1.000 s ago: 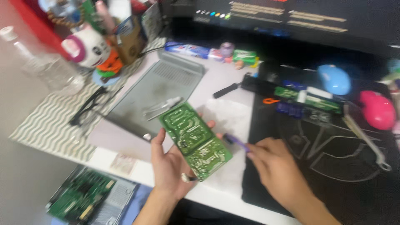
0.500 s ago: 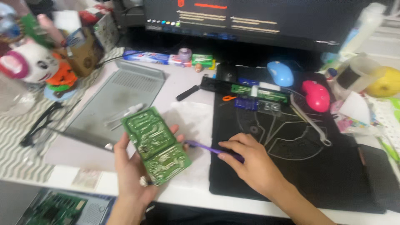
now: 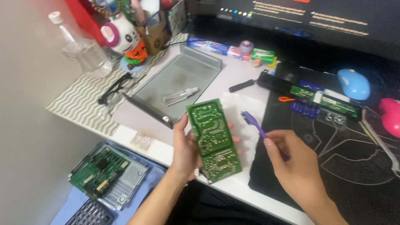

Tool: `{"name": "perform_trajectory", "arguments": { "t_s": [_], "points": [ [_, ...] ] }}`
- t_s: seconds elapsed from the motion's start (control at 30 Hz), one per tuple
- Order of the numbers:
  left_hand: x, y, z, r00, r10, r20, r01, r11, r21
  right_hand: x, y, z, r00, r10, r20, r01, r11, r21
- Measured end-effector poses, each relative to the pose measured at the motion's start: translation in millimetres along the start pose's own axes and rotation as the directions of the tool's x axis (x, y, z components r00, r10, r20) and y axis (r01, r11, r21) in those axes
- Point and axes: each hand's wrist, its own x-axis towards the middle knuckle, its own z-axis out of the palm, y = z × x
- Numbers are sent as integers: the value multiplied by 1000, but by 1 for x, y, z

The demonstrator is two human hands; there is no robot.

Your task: The person cleans a brown circuit board using a purple toothbrush, brushing various components and surfaces. They then switch to a green circuit board and continue brushing it with the same tool.

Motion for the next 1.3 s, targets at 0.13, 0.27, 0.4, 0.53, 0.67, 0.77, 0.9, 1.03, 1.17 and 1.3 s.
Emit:
{"name": "perform_trajectory", "arguments": {
  "t_s": [0.13,0.27,0.4,0.53,0.67,0.77,0.9,1.03,1.17,1.3],
  "points": [
    [6,-10,30,978,33,-205,5,983,183,-20,-31,9,998,-67,-10,67,997,34],
    [2,-9,52,935,-68,-348,158,959,236,-10,-36,16,847,-519,-113,530,840,114],
    [-3,-5,57,921,-50,-386,181,932,313,7,-26,17,942,-327,-68,329,944,17],
    [-2,-4,59,887,-40,-461,222,911,347,-8,-34,15,894,-434,-114,442,894,67],
    [-11,-10,69,871,-126,-474,243,951,193,0,-16,20,879,-475,-46,477,879,28],
    [-15,-3,86,750,-248,-613,392,913,110,0,-19,12,996,-88,29,88,996,13],
    [-11,-8,82,770,-246,-588,295,955,-13,-2,-5,16,882,-470,14,469,882,35],
    [-13,-11,79,763,-257,-593,306,952,-19,4,6,12,905,-424,-45,423,906,-31],
    [-8,-4,73,815,-263,-516,256,963,-86,-14,-17,2,830,-558,-18,548,809,212],
    [0,-3,49,847,-256,-467,282,959,-15,9,3,-8,883,-466,-56,462,884,-71]
  ]
}}
